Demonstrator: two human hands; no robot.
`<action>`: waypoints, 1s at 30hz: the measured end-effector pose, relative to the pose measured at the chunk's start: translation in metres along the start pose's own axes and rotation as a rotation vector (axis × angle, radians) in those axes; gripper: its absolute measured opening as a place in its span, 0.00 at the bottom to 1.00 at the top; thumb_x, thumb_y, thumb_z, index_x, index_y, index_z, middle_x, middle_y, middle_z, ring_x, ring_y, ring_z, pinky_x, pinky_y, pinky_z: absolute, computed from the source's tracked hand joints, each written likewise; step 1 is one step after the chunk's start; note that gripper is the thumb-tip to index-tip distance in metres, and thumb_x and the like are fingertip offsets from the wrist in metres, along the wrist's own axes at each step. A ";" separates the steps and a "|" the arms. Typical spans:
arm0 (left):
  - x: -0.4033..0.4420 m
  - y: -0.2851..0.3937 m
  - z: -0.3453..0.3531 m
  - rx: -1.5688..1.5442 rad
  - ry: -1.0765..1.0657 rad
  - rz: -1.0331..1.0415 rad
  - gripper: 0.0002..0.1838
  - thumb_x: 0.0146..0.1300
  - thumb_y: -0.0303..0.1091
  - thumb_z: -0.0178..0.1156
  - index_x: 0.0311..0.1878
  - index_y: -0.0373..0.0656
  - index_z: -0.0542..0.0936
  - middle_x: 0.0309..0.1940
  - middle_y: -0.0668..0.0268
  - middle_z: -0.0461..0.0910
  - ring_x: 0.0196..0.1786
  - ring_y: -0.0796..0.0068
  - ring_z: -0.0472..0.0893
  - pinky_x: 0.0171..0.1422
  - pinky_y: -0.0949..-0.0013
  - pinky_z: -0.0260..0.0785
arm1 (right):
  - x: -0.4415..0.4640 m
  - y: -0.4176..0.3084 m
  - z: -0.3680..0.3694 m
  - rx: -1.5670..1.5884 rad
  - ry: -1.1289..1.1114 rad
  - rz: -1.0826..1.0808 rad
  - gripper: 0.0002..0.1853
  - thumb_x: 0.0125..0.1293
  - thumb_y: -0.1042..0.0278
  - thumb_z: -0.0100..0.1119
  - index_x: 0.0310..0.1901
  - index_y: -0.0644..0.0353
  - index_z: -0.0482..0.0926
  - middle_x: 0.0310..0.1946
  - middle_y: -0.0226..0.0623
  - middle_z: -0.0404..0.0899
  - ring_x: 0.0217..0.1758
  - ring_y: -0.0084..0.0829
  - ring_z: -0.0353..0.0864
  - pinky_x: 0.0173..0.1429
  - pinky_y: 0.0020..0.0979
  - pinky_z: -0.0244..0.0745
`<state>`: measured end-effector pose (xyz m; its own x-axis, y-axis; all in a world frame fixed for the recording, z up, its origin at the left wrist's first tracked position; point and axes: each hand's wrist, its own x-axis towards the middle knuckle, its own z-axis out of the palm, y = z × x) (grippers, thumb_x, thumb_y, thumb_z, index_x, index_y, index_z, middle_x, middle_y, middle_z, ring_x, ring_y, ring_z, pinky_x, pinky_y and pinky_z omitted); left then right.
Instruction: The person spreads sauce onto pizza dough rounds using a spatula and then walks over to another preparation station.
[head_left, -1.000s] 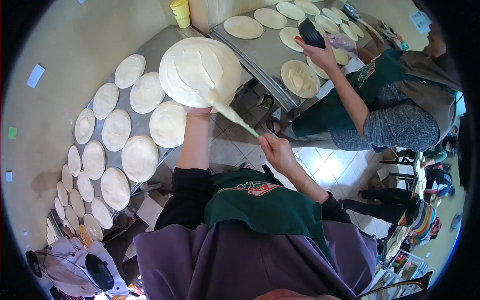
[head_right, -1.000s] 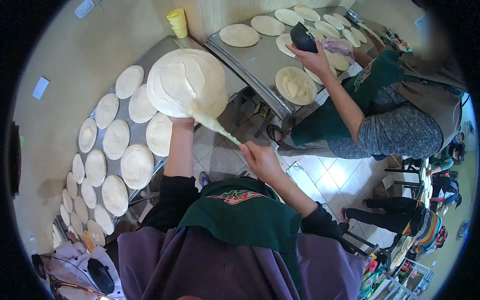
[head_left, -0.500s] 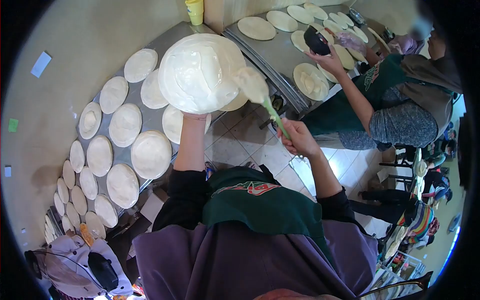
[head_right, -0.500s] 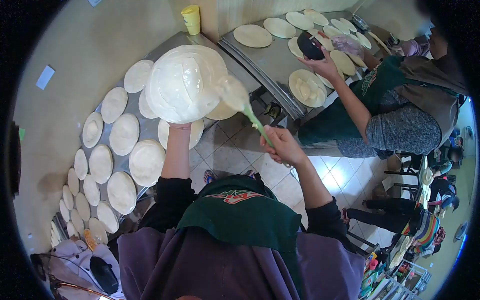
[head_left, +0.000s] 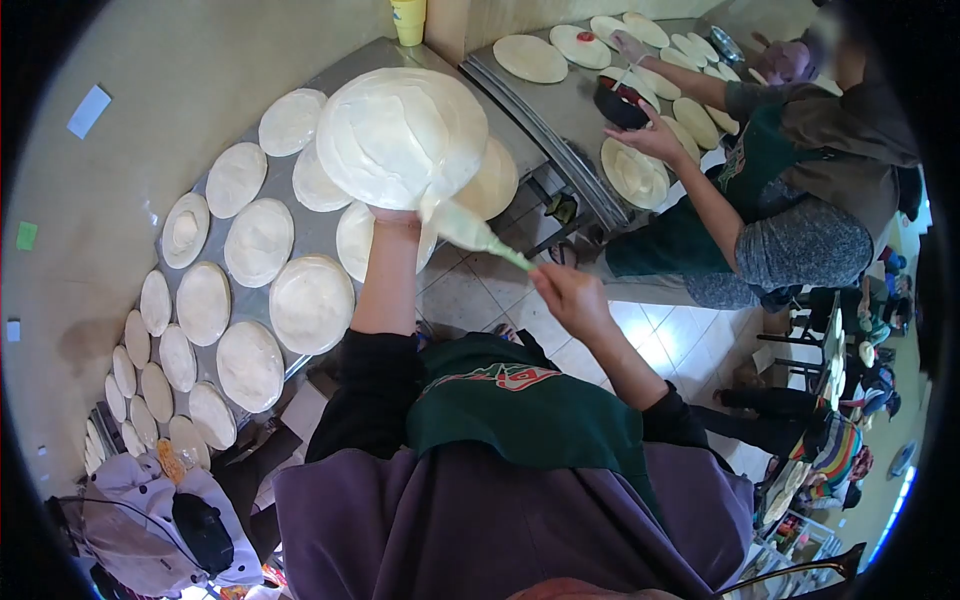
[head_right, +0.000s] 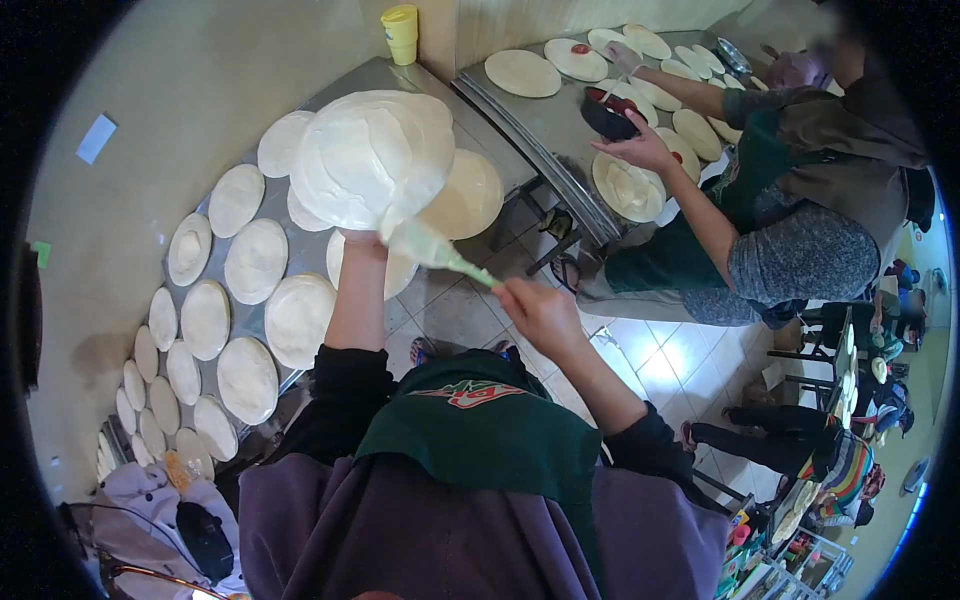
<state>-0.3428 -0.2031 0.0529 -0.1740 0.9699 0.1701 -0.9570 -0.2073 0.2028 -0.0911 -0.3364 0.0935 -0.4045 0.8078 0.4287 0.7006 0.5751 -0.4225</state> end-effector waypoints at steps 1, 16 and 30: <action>0.004 -0.001 -0.011 0.021 -0.048 0.016 0.34 0.64 0.61 0.39 0.67 0.52 0.60 0.66 0.63 0.61 0.67 0.54 0.61 0.69 0.46 0.54 | 0.000 -0.002 -0.001 -0.001 0.002 0.004 0.07 0.63 0.64 0.56 0.34 0.58 0.77 0.17 0.42 0.74 0.21 0.43 0.76 0.25 0.39 0.69; 0.002 0.008 0.007 -0.386 -0.263 -0.210 0.35 0.63 0.62 0.40 0.68 0.52 0.57 0.68 0.63 0.57 0.69 0.56 0.58 0.69 0.46 0.53 | -0.008 -0.003 -0.025 0.069 -0.026 0.094 0.10 0.64 0.62 0.55 0.32 0.60 0.76 0.18 0.44 0.72 0.21 0.46 0.75 0.25 0.41 0.68; 0.017 0.020 0.002 -0.240 -0.273 -0.176 0.36 0.62 0.62 0.40 0.68 0.51 0.58 0.68 0.62 0.58 0.69 0.55 0.58 0.70 0.46 0.53 | 0.008 0.010 -0.038 -0.323 0.134 0.145 0.11 0.60 0.58 0.60 0.33 0.56 0.79 0.21 0.34 0.76 0.19 0.36 0.76 0.21 0.34 0.68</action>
<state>-0.3640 -0.1907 0.0620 0.0348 0.9116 0.4096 -0.9993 0.0263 0.0264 -0.0646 -0.3289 0.1230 -0.2220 0.8413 0.4929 0.9029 0.3683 -0.2218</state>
